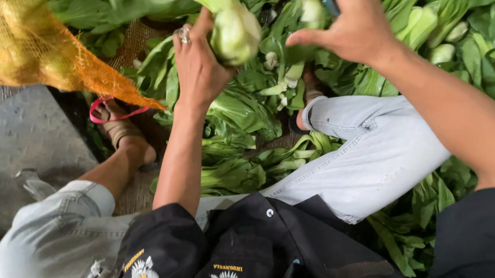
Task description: The person sits cross-legged on the floor and repeatedly picks up bok choy, trims the base with a small knife, and places the trimmed vegetable aside. The person handles each vegetable one at a time, rotating it to remove unwanted parts before discarding the trimmings.
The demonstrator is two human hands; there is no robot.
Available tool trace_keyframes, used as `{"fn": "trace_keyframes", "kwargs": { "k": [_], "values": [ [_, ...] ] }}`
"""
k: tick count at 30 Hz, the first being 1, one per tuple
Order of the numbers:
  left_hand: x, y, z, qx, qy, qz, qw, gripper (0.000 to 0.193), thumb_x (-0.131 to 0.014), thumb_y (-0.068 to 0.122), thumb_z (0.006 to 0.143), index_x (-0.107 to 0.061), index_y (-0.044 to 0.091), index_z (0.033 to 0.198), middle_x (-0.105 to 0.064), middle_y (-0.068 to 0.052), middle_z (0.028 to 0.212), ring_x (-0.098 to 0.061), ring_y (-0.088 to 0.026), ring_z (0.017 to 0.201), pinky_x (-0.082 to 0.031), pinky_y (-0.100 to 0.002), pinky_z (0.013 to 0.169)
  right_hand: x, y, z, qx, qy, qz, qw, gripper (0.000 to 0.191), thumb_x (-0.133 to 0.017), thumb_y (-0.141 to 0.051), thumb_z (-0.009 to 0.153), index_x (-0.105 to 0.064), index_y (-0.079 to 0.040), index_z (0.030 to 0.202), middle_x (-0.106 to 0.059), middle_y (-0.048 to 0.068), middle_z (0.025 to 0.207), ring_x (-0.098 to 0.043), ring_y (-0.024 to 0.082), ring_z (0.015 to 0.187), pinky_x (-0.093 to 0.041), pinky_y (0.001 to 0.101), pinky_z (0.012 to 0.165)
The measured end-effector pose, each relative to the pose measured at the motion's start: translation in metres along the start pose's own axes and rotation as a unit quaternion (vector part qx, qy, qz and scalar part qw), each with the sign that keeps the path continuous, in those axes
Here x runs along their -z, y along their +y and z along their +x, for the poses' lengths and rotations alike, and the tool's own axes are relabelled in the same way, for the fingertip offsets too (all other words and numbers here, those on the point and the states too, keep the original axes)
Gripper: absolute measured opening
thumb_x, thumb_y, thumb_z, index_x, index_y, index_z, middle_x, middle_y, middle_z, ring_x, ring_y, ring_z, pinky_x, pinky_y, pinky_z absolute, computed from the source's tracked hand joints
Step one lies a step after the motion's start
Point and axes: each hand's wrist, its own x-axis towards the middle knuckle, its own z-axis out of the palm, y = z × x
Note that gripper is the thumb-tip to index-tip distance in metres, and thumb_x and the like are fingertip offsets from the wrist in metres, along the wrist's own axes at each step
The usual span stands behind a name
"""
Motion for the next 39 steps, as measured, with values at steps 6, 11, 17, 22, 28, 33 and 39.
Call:
{"fn": "trace_keyframes", "kwargs": {
  "k": [6,11,17,22,28,33,39],
  "values": [
    [0.012,0.034,0.001,-0.095,-0.089,-0.052,0.99,0.099,-0.098,0.02,0.055,-0.049,0.019,0.141,-0.054,-0.015,0.149,-0.056,-0.036,0.122,-0.039,-0.047,0.101,-0.026,-0.01,0.016,-0.104,-0.145,0.331,0.927,0.083,-0.092,-0.025,0.079,-0.051,-0.001,0.147,-0.07,0.008,0.13,-0.052,0.006,0.076,-0.047,0.0227,0.068],
    [0.017,0.045,0.004,-0.073,-0.056,0.049,0.995,0.116,-0.095,0.021,0.044,-0.046,0.021,0.15,-0.056,-0.016,0.144,-0.056,-0.034,0.122,-0.037,-0.05,0.095,-0.041,-0.014,0.018,-0.22,-0.11,0.322,0.914,0.057,-0.086,-0.024,0.088,-0.063,-0.003,0.136,-0.074,0.004,0.104,-0.065,0.009,0.076,-0.054,0.0251,0.066],
    [0.02,0.044,0.004,-0.045,-0.076,-0.022,0.996,0.1,-0.094,0.018,0.055,-0.048,0.014,0.144,-0.061,-0.007,0.132,-0.055,-0.033,0.119,-0.039,-0.049,0.098,-0.043,0.004,0.023,-0.1,-0.173,0.318,0.927,0.038,-0.082,-0.025,0.098,-0.066,-0.001,0.122,-0.071,0.001,0.104,-0.066,0.009,0.094,-0.058,0.0273,0.087],
    [0.008,0.041,-0.003,-0.039,-0.056,-0.016,0.998,0.088,-0.094,0.017,0.061,-0.052,0.013,0.139,-0.064,-0.006,0.131,-0.057,-0.032,0.12,-0.04,-0.046,0.098,-0.045,0.019,0.012,-0.075,-0.175,0.319,0.929,0.033,-0.081,-0.019,0.099,-0.065,0.0,0.12,-0.069,0.003,0.104,-0.064,0.01,0.094,-0.055,0.0274,0.087],
    [0.021,-0.005,0.003,0.145,0.071,-0.115,0.98,0.085,-0.095,0.025,0.066,-0.049,0.009,0.136,-0.07,-0.01,0.122,-0.069,-0.029,0.114,-0.054,-0.043,0.098,-0.017,0.034,-0.014,-0.187,-0.158,0.336,0.91,0.033,-0.078,-0.02,0.095,-0.064,-0.003,0.12,-0.07,0.003,0.098,-0.068,0.012,0.085,-0.056,0.0274,0.078],
    [0.056,-0.044,0.004,0.247,0.193,0.036,0.949,0.095,-0.102,0.03,0.068,-0.046,0.006,0.141,-0.067,-0.017,0.127,-0.067,-0.033,0.112,-0.057,-0.042,0.093,-0.018,0.038,-0.002,-0.194,-0.076,-0.046,0.977,0.047,-0.075,-0.031,0.107,-0.057,0.004,0.133,-0.068,0.017,0.095,-0.066,0.027,0.082,-0.052,0.0354,0.071],
    [0.006,-0.005,-0.001,0.179,0.145,-0.229,0.946,0.115,-0.104,0.029,0.069,-0.03,0.004,0.153,-0.054,-0.023,0.145,-0.06,-0.037,0.131,-0.053,-0.046,0.108,-0.036,-0.023,-0.003,-0.069,-0.05,0.073,0.994,0.037,-0.063,-0.028,0.108,-0.051,-0.002,0.131,-0.064,0.011,0.101,-0.07,0.025,0.083,-0.056,0.0366,0.071]
  ]
}}
